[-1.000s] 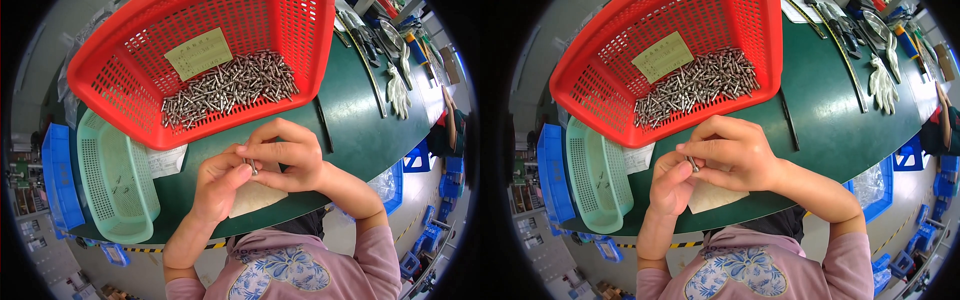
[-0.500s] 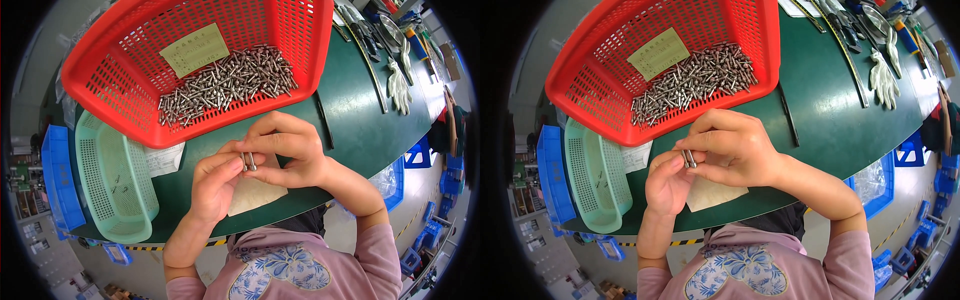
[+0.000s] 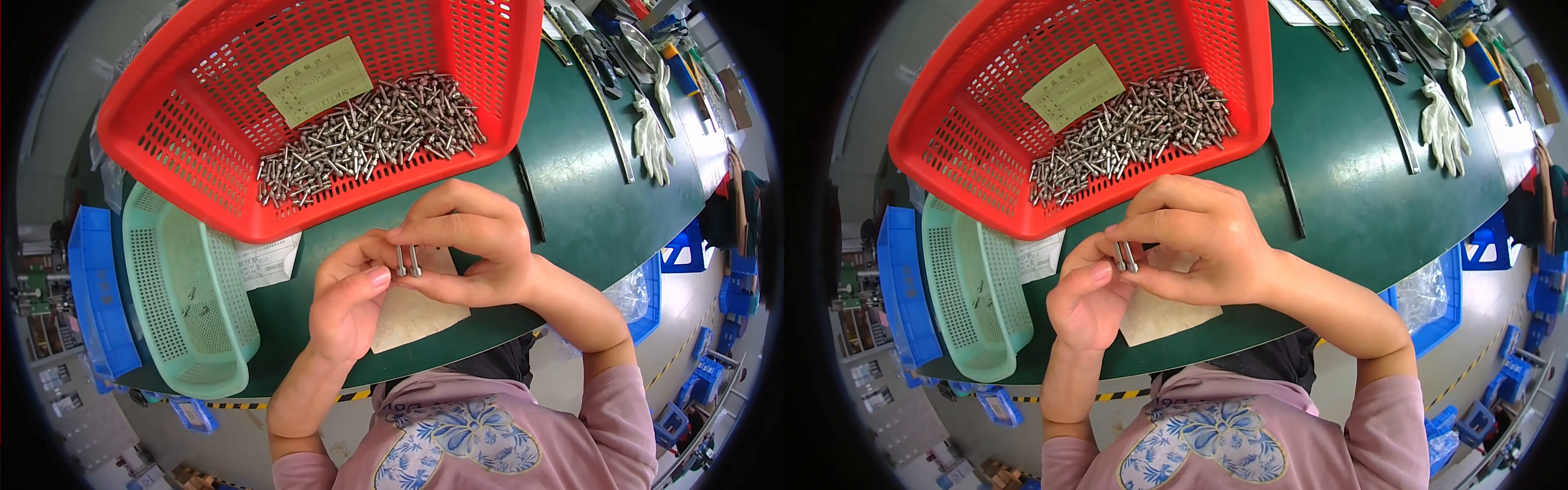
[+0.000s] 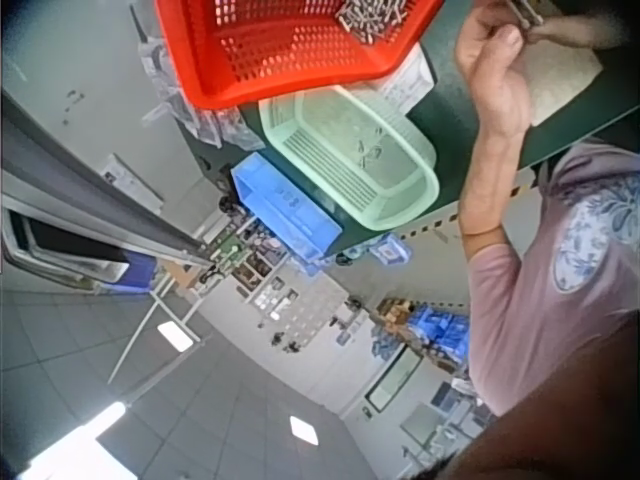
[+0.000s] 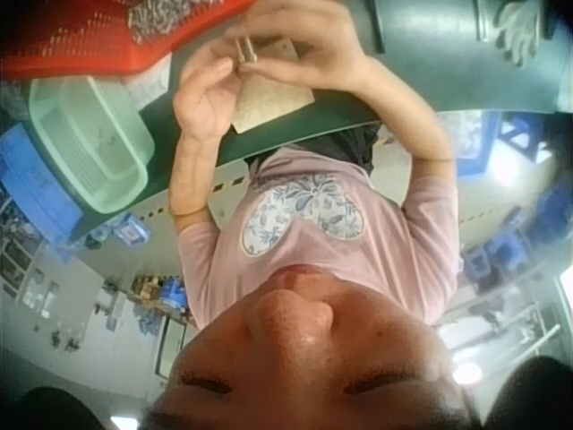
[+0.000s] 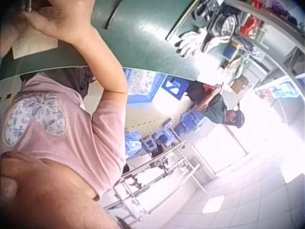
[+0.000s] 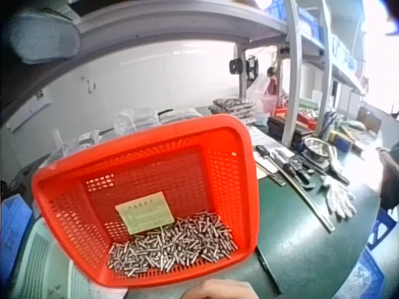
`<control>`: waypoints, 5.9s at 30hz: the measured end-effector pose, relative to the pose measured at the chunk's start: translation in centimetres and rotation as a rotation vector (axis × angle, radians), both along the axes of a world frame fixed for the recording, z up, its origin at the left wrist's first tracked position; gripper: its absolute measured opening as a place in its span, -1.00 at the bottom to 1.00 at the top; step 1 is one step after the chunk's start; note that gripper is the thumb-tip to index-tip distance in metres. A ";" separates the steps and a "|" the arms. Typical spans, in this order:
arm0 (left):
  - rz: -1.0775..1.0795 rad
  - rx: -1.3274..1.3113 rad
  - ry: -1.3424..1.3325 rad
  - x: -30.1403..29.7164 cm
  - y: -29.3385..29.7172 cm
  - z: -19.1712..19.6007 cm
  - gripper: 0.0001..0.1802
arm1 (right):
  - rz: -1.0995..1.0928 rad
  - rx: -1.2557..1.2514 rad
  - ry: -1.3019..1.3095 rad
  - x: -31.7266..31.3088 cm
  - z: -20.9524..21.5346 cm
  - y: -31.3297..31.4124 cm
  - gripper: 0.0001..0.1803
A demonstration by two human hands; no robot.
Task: Inspecting and cleaning small metal hardware components using a craft knife and a pick tool.
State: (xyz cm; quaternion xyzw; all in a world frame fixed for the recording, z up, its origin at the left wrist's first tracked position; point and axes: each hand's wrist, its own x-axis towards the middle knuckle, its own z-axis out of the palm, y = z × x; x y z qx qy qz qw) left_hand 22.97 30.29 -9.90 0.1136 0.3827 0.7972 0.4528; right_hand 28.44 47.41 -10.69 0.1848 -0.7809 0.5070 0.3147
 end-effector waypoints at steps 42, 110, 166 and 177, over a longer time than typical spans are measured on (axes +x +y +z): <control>0.008 -0.113 0.227 0.1 0.1 0.5 -0.84 | -0.057 0.172 -0.031 0.2 1.3 0.2 -0.47; 0.266 -1.155 1.804 -8.3 4.0 0.3 -0.92 | -0.238 0.296 0.052 -0.2 -0.4 -0.2 -0.76; 0.097 -0.147 0.073 0.0 1.0 0.0 -0.89 | -0.210 0.080 0.086 -0.2 0.3 -0.5 -0.65; 0.084 -0.131 0.065 0.1 0.6 0.1 -0.87 | -0.228 0.191 0.125 -0.3 0.2 0.1 -0.57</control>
